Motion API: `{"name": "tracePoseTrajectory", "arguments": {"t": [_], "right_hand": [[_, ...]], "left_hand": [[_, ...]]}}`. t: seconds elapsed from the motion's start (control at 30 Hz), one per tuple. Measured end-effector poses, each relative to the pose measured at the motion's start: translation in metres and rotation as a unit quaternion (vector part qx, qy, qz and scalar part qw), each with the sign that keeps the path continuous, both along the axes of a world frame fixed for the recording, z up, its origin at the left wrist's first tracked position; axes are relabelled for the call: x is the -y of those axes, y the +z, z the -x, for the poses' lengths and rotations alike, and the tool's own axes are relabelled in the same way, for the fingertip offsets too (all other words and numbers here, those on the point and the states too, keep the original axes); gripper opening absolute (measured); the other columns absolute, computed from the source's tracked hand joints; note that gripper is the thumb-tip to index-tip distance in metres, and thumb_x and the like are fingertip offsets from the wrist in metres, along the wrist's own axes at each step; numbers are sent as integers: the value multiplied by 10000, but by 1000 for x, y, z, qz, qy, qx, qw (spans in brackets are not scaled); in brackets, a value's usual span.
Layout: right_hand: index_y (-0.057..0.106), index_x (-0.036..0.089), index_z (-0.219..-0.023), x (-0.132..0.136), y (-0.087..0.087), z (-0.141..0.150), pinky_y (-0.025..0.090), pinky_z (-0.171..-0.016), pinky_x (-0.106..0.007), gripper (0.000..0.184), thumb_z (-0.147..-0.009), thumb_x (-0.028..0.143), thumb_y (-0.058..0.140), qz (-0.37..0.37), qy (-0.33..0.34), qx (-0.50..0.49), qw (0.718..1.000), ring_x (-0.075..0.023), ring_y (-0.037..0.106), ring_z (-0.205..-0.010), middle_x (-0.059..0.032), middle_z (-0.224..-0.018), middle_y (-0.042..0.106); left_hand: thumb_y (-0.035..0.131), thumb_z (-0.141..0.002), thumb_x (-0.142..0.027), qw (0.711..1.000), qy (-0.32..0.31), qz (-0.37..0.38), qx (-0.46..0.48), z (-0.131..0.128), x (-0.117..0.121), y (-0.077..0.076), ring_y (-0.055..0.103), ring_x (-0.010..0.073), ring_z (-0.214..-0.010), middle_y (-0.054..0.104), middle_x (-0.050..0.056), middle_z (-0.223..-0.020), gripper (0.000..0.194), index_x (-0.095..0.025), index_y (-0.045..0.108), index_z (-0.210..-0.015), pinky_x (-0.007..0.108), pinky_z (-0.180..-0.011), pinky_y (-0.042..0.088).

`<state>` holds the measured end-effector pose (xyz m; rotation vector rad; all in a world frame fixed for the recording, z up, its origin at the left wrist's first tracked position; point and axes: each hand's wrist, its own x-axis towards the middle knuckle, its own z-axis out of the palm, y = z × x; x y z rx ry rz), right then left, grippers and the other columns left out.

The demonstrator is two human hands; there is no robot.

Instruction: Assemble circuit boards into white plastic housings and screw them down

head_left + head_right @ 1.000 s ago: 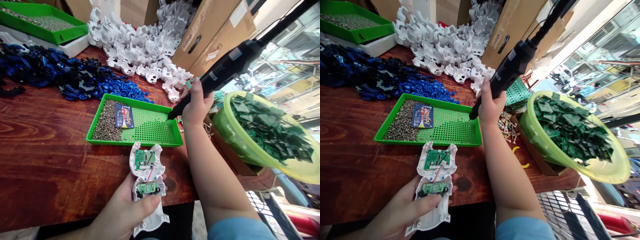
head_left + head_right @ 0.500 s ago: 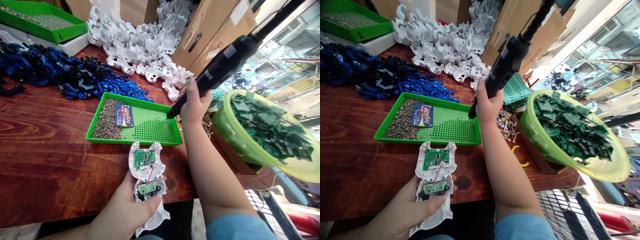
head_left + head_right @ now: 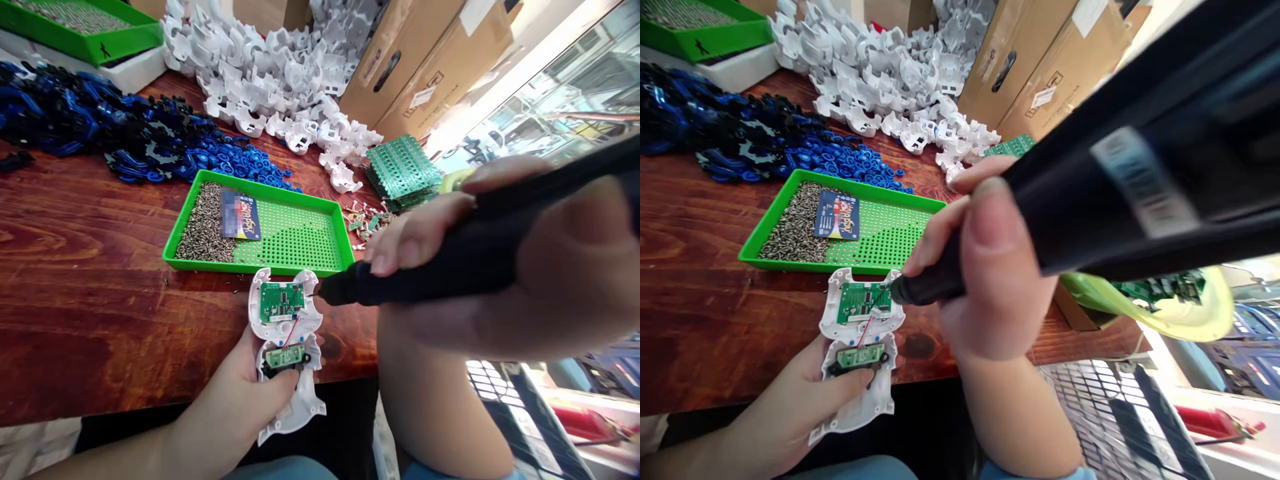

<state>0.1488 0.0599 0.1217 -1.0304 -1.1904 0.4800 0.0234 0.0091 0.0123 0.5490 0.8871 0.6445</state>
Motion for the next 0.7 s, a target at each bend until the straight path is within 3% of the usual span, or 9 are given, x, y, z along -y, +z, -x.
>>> {"name": "tracePoseTrajectory", "arguments": {"t": [0.1, 0.27, 0.43, 0.57, 0.7], "right_hand": [[484, 247, -588, 1, -7, 6, 315, -269, -327, 416, -796, 603, 536, -2, 27, -74, 997, -163, 413, -253, 51, -338, 423], [531, 241, -647, -5, -15, 1, 323, -290, -318, 381, -771, 597, 588, -32, 72, -62, 995, -160, 448, -295, 38, -388, 453], [488, 237, -588, -5, -7, 3, 284, -261, -336, 429, -759, 618, 589, 0, 37, -110, 993, -171, 401, -239, 42, -319, 430], [486, 242, -541, -5, -5, 4, 285, -250, -330, 437, -816, 576, 550, 24, 21, -110, 993, -166, 397, -224, 43, -306, 426], [472, 243, -516, -1, -4, 5, 327, -268, -317, 447, -832, 553, 541, 44, 25, -85, 995, -157, 417, -239, 52, -313, 421]], "left_hand": [[717, -648, -183, 1000, 21, 0, -19, 0, 1, 1, 643, 241, -991, 732, 29, -951, 379, -186, 593, -1005, 335, -940, 427], [672, -707, -174, 1000, 0, -24, 0, 1, 2, -9, 640, 199, -927, 717, -7, -866, 326, -199, 599, -1023, 311, -940, 424], [668, -721, -196, 1000, -4, -13, -9, 2, 3, -18, 637, 165, -833, 713, -17, -883, 338, -219, 598, -1051, 294, -921, 434], [696, -690, -218, 999, -8, -14, -34, 1, 2, -11, 643, 163, -812, 720, -18, -887, 431, -238, 600, -1109, 292, -929, 428], [730, -586, -187, 997, 44, 12, -64, -4, 3, 2, 662, 200, -841, 726, -12, -793, 554, -220, 609, -1126, 304, -920, 437]]}}
